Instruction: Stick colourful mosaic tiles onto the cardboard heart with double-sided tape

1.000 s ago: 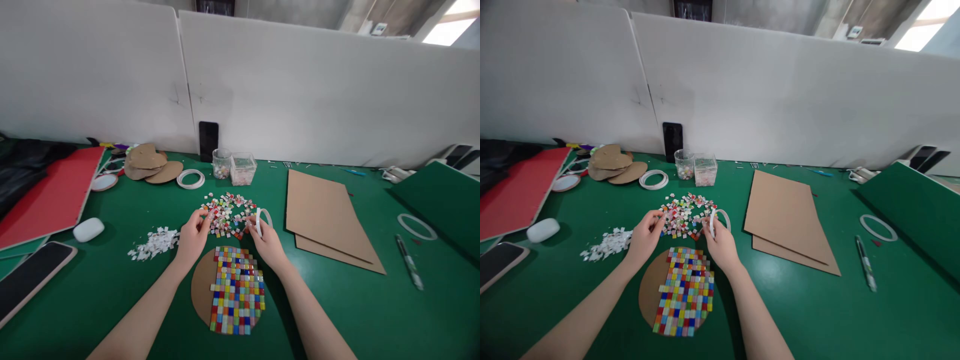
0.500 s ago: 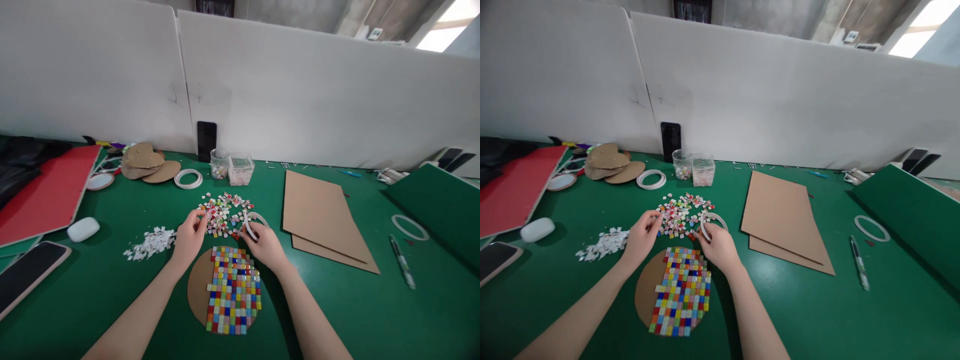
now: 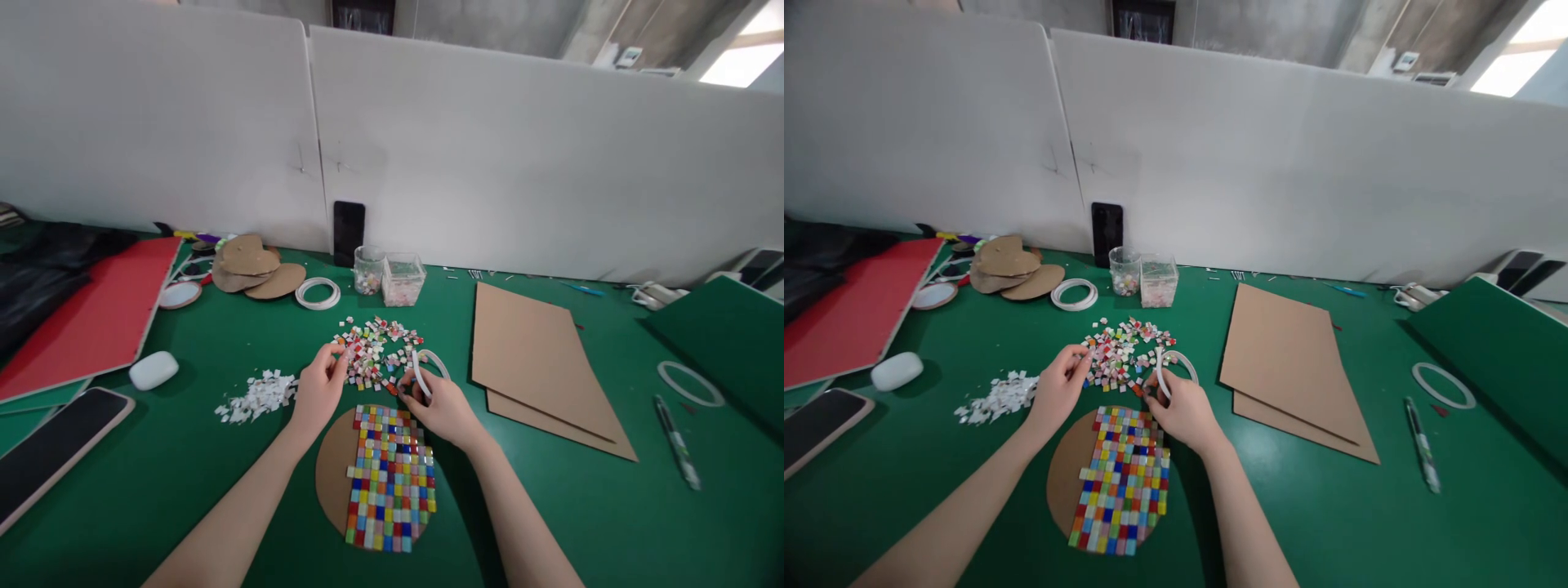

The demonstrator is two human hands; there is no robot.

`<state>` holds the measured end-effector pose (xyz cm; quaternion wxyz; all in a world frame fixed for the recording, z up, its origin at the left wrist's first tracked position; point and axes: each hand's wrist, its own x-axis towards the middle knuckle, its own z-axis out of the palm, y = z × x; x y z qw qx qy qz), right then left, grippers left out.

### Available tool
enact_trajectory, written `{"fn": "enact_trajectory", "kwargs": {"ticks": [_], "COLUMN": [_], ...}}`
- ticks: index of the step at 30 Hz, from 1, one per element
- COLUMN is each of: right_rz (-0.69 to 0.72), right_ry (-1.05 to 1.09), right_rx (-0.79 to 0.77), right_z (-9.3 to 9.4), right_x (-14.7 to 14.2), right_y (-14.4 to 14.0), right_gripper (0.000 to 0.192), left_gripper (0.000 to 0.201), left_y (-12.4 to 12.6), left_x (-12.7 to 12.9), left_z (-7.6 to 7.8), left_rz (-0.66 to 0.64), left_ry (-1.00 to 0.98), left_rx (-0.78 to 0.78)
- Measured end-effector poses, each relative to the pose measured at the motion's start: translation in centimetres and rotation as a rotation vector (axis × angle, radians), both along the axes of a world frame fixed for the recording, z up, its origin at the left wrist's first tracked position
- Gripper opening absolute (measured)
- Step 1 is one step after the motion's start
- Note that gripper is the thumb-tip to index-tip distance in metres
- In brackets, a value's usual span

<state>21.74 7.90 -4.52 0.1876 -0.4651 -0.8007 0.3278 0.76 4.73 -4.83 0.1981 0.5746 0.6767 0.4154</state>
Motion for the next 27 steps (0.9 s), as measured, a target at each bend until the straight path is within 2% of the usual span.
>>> {"fn": "enact_trajectory", "kwargs": {"ticks": [3, 8, 15, 21, 27], "right_rz": [-0.026, -0.062, 0.006, -0.033, -0.023], "right_ry": [-0.002, 0.012, 0.061, -0.051, -0.216], "right_rx": [-0.004, -0.010, -0.046, 0.050, 0.262], "right_z": [-0.2, -0.6, 0.1, 0.1, -0.4], "right_x": [-0.1, -0.1, 0.5, 0.1, -0.6], "right_y": [0.0, 0.0, -0.1, -0.2, -0.5], "right_gripper": [0.004, 0.005, 0.017, 0.018, 0.018], "left_gripper": [0.021, 0.021, 0.021, 0.019, 0.019], "left_y": [0.0, -0.3, -0.2, -0.2, 0.0], "left_x": [0.0, 0.0, 0.0, 0.0, -0.1], "left_z": [0.0, 0.0, 0.1, -0.1, -0.4], "left_rz": [0.003, 0.004, -0.004, 0.025, 0.029], "left_ry": [-0.006, -0.007, -0.005, -0.003, -0.003], "left_rx": [-0.007, -0.011, -0.010, -0.011, -0.004]}}
